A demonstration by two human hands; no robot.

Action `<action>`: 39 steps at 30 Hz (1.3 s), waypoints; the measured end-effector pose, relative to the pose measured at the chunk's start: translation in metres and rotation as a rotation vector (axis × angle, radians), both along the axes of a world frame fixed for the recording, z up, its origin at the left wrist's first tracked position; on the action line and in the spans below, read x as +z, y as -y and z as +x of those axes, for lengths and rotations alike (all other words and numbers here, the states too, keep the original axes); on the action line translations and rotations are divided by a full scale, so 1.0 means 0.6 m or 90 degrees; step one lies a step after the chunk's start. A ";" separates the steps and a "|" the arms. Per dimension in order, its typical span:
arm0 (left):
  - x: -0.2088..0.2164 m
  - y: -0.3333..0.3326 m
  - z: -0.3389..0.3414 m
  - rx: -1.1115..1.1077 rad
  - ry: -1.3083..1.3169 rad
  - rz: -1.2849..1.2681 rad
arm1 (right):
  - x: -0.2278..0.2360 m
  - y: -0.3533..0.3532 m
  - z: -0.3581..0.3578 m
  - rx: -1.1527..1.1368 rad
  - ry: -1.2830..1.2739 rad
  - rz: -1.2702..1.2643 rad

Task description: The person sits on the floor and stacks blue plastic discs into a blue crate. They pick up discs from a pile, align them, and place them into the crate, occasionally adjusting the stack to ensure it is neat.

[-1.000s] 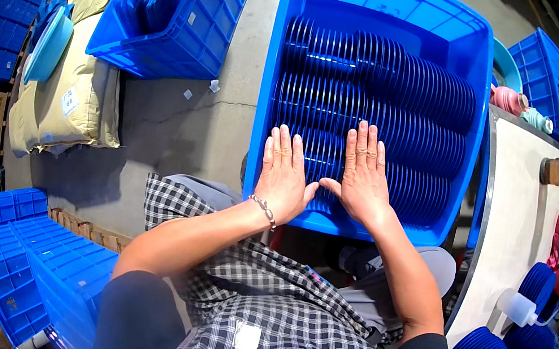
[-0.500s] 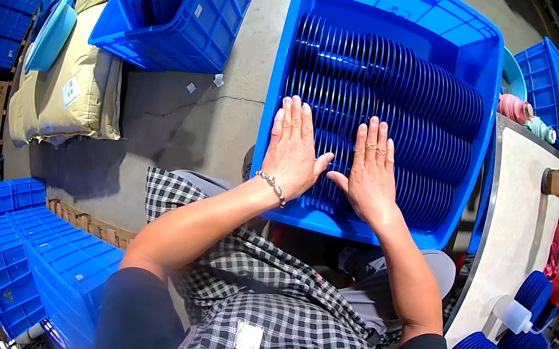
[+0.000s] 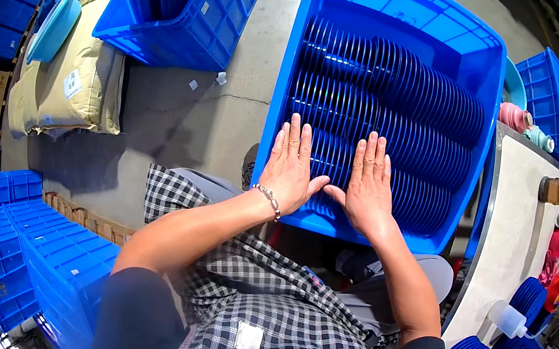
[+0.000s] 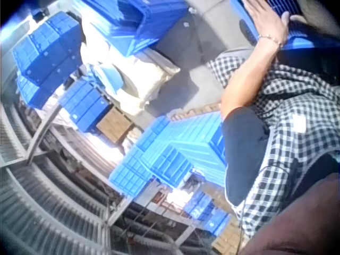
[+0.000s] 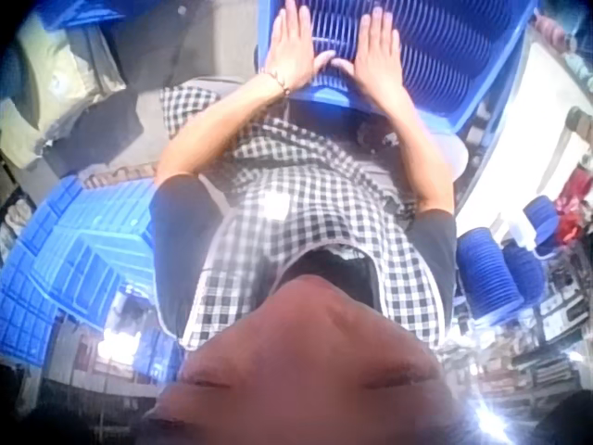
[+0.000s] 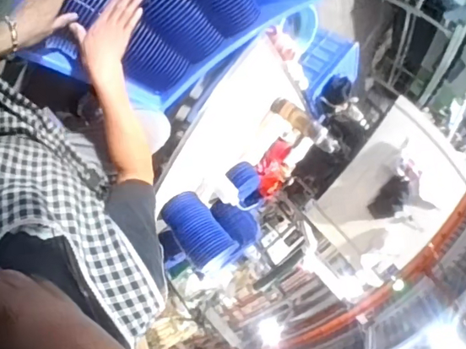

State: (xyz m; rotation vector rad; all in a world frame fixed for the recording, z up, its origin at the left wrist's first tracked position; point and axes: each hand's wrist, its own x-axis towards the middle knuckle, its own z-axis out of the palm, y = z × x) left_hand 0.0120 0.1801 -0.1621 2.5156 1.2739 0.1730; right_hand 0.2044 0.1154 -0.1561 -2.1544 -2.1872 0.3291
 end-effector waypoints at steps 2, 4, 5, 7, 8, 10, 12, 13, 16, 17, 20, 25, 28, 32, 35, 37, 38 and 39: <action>0.002 -0.002 0.003 -0.002 -0.013 0.035 | -0.001 -0.008 -0.002 -0.018 -0.009 0.023; 0.022 0.006 0.007 -0.036 -0.123 0.038 | 0.009 -0.010 -0.002 -0.023 0.046 0.010; 0.039 0.016 0.007 -0.049 -0.180 0.037 | 0.017 -0.011 -0.004 -0.021 0.072 0.002; 0.055 0.052 0.006 -0.126 -0.207 0.039 | 0.037 -0.008 -0.006 -0.013 0.070 0.108; 0.063 0.075 0.004 -0.182 -0.186 0.024 | 0.044 -0.008 -0.008 -0.010 0.065 0.131; 0.076 0.105 -0.001 -0.311 -0.107 -0.066 | 0.053 -0.016 -0.016 0.006 0.015 0.251; 0.066 0.134 -0.006 -0.396 0.043 -0.144 | 0.064 -0.019 -0.020 0.023 -0.102 0.237; 0.059 0.142 -0.008 -0.413 0.062 -0.178 | 0.067 -0.018 -0.024 0.035 -0.144 0.217; 0.046 0.153 -0.017 -0.421 0.059 -0.236 | 0.061 -0.018 -0.042 0.091 -0.196 0.194; 0.043 0.152 -0.018 -0.431 0.051 -0.231 | 0.056 -0.016 -0.047 0.108 -0.211 0.163; 0.036 0.154 -0.020 -0.441 0.064 -0.239 | 0.046 -0.018 -0.070 0.179 -0.201 0.085; 0.041 0.174 -0.016 -0.434 -0.021 -0.370 | 0.021 -0.024 -0.129 0.341 -0.167 0.016; 0.029 0.179 -0.018 -0.501 -0.044 -0.252 | 0.008 -0.020 -0.138 0.347 -0.136 0.012; 0.033 0.173 -0.022 -0.512 -0.008 -0.109 | -0.010 -0.057 -0.121 0.315 -0.053 0.058; 0.038 0.156 -0.008 -0.516 -0.031 -0.184 | -0.017 -0.057 -0.121 0.298 -0.073 0.062; -0.001 0.171 0.000 -0.518 -0.089 -0.362 | -0.006 -0.027 -0.134 0.363 -0.084 0.016; -0.023 0.201 -0.006 -0.509 -0.071 -0.334 | -0.013 -0.010 -0.139 0.375 -0.061 0.042; -0.011 0.207 -0.020 -0.502 0.007 -0.234 | -0.004 -0.005 -0.138 0.363 -0.105 0.033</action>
